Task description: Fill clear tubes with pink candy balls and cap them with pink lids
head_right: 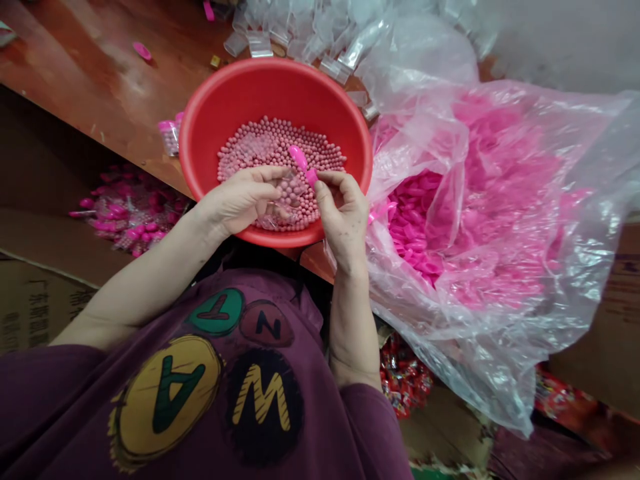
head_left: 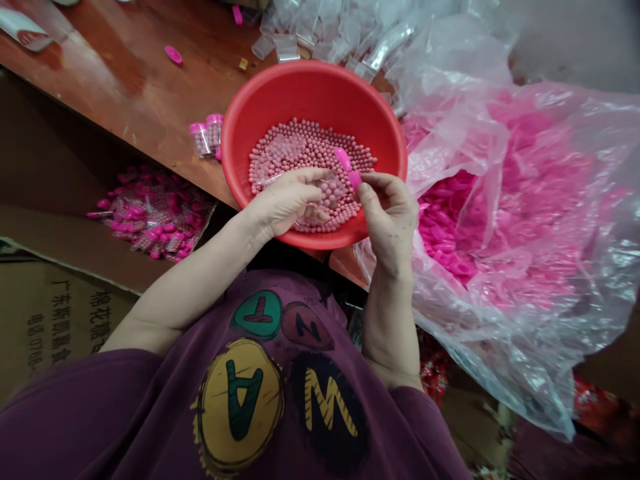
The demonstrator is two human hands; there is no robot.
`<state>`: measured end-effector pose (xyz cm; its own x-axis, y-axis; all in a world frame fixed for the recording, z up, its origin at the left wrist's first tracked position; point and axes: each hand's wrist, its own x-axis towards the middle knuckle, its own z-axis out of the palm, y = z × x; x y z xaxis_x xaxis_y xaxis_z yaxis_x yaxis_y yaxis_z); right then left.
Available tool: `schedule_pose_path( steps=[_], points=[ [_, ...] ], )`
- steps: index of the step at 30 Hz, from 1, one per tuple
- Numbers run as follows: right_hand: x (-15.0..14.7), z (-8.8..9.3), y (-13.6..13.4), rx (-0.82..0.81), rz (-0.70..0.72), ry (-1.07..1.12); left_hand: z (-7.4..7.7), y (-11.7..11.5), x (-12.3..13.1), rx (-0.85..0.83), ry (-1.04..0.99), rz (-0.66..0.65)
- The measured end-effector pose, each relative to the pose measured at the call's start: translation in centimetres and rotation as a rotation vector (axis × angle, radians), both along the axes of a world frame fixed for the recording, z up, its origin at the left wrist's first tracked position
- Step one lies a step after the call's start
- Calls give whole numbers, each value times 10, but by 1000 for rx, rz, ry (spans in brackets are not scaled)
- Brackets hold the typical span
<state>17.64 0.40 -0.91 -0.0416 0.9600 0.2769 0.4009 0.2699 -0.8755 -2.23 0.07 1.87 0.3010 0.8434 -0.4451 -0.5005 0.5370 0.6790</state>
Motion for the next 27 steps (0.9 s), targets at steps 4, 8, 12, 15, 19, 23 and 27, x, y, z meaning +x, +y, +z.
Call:
schedule_pose_path(
  steps=[4,8,12,15,19,23,27],
  points=[
    [-3,6,1,16,14,-16,3,2,0,-17,-58,-20],
    [-11,21,3,68,-3,-90,5,2,1,-5,-85,-26],
    [-16,25,5,88,14,-75,2,1,1,3,-76,-2],
    [-14,20,8,65,0,-79,0,0,1,-5,-82,-6],
    [-7,8,13,41,-18,-64,-1,1,3,-17,-73,50],
    [3,-7,23,-17,-34,11,2,8,3,-68,2,3],
    [7,-13,37,-19,-52,99,4,16,1,-55,61,-53]
  ],
)
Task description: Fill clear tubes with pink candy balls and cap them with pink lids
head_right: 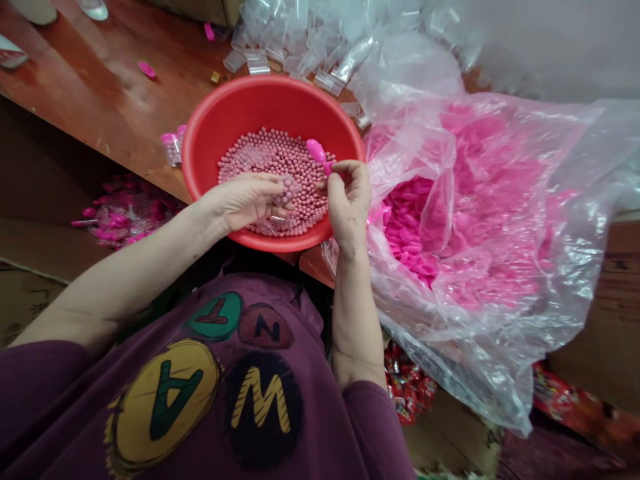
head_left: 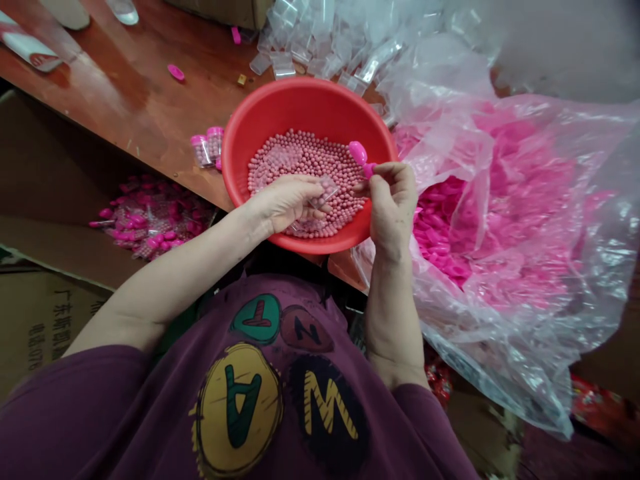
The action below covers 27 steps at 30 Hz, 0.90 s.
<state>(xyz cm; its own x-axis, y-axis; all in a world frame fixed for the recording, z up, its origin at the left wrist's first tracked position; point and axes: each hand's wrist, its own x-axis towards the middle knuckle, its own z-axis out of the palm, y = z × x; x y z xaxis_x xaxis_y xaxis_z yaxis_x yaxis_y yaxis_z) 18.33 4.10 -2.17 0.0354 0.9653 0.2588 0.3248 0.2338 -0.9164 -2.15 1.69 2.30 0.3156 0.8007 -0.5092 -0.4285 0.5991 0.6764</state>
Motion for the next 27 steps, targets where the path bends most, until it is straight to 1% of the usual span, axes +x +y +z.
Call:
schedule_pose_path(
  steps=[2,4,5,7,9,12,14,16,19,22,24,25,27],
  points=[
    [-1,4,6,1,27,-56,0,1,-1,18,-2,56],
    [-2,10,11,2,65,-167,0,0,-3,30,-12,103],
    [-3,13,14,8,78,-246,0,-1,-4,42,-22,106],
    [-5,19,20,11,100,-471,-1,-5,-6,84,-55,77],
    [-7,21,25,-36,144,-757,-2,-9,-9,123,-87,53],
    [-14,23,29,-150,304,-1169,-3,-10,-10,125,-124,78],
    [-22,24,28,-194,411,-1358,-3,-9,-11,114,-163,98],
    [-29,28,27,-227,464,-1464,-3,-8,-11,109,-202,113],
    [-35,32,28,-278,478,-1538,-3,-6,-11,98,-224,141],
    [-32,33,31,-258,477,-1518,-4,-6,-12,90,-228,158],
    [-25,32,33,-175,402,-1395,-4,-6,-11,89,-222,170],
    [-22,33,33,-111,338,-1288,-4,-6,-11,84,-210,178],
    [-17,35,31,42,215,-1003,-3,-5,-9,62,-175,203]
  ],
)
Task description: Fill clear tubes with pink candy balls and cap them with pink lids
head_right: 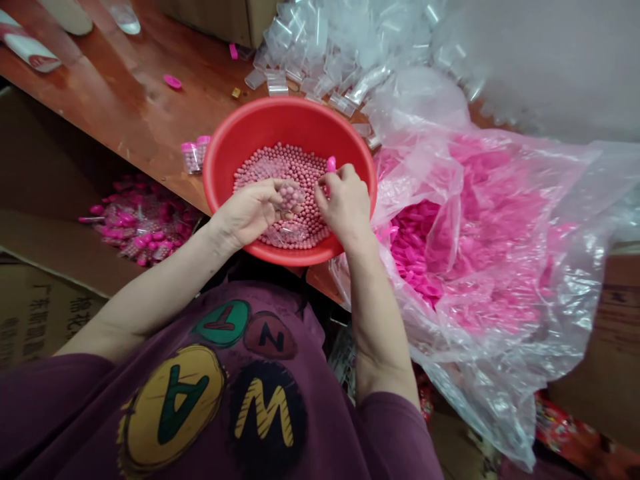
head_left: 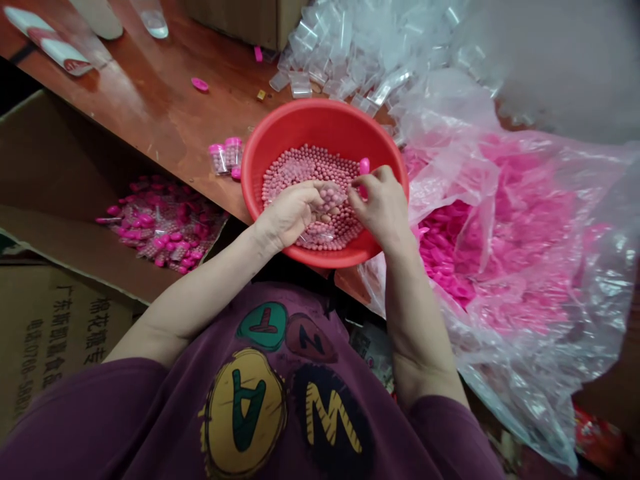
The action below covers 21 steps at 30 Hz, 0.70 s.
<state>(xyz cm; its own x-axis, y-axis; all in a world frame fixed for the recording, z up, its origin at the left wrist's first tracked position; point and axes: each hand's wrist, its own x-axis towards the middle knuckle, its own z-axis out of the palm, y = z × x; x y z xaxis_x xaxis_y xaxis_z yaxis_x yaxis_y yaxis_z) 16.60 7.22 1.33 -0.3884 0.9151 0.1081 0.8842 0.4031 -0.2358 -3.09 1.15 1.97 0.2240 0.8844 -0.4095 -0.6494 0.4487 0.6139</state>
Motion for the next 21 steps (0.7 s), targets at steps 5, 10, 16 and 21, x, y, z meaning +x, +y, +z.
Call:
schedule_pose_path(
  steps=[5,10,16,21],
  points=[
    [-2,16,-17,152,163,493,1,1,3,-56,30,57],
    [-9,22,-26,61,262,478,-1,-1,3,-20,45,30],
    [-4,21,-27,51,250,497,2,0,3,-17,-12,-28],
    [-7,11,-34,21,97,624,2,-1,3,-16,-23,-26]
  ],
)
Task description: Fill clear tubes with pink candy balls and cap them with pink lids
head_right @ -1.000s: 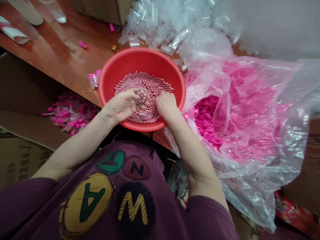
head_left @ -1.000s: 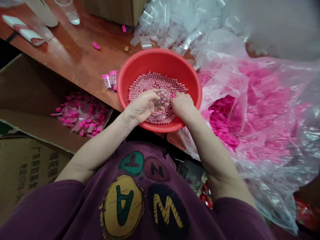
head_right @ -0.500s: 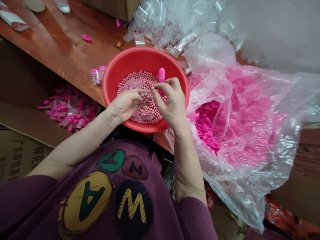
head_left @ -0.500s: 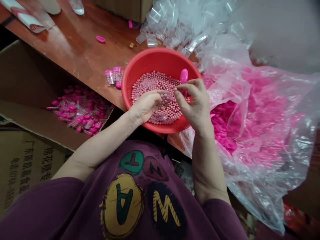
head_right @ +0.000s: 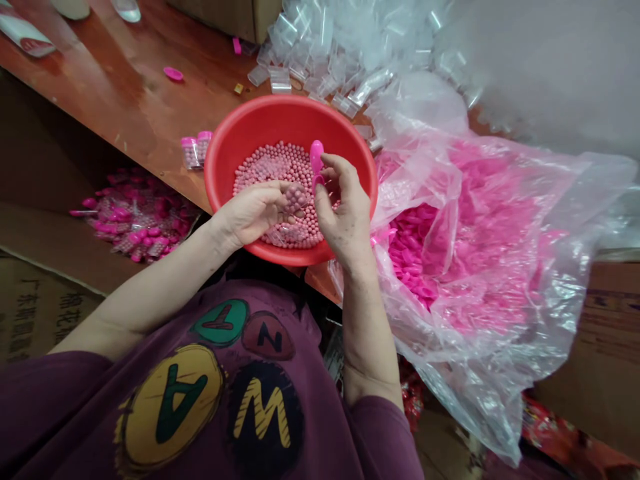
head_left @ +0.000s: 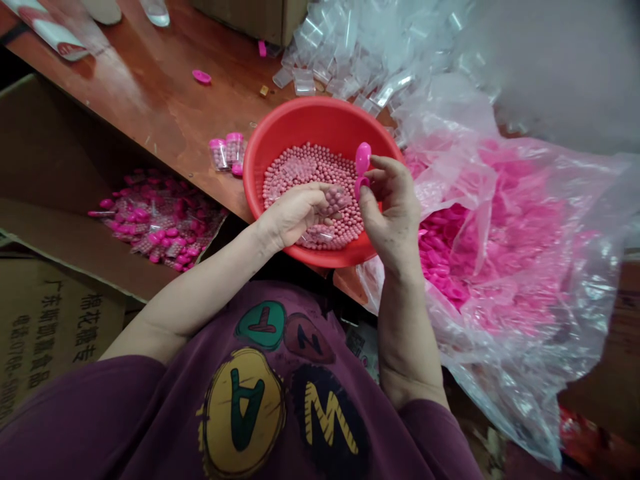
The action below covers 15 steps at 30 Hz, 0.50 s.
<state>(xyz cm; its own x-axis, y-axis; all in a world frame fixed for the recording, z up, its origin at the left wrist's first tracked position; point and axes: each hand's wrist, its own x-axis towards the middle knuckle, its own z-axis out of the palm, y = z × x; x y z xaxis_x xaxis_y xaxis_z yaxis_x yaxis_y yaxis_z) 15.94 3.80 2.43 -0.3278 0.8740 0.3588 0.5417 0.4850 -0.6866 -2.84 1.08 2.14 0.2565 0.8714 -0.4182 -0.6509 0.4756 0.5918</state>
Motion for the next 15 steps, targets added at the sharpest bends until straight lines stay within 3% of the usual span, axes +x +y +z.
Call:
schedule_pose_path(
  steps=[5,15],
  points=[
    [-9,-13,-5,137,12,-3,-2,-3,1,39,6,-7],
    [-6,-13,-18,205,20,56,-12,-2,2,49,13,6]
  ],
)
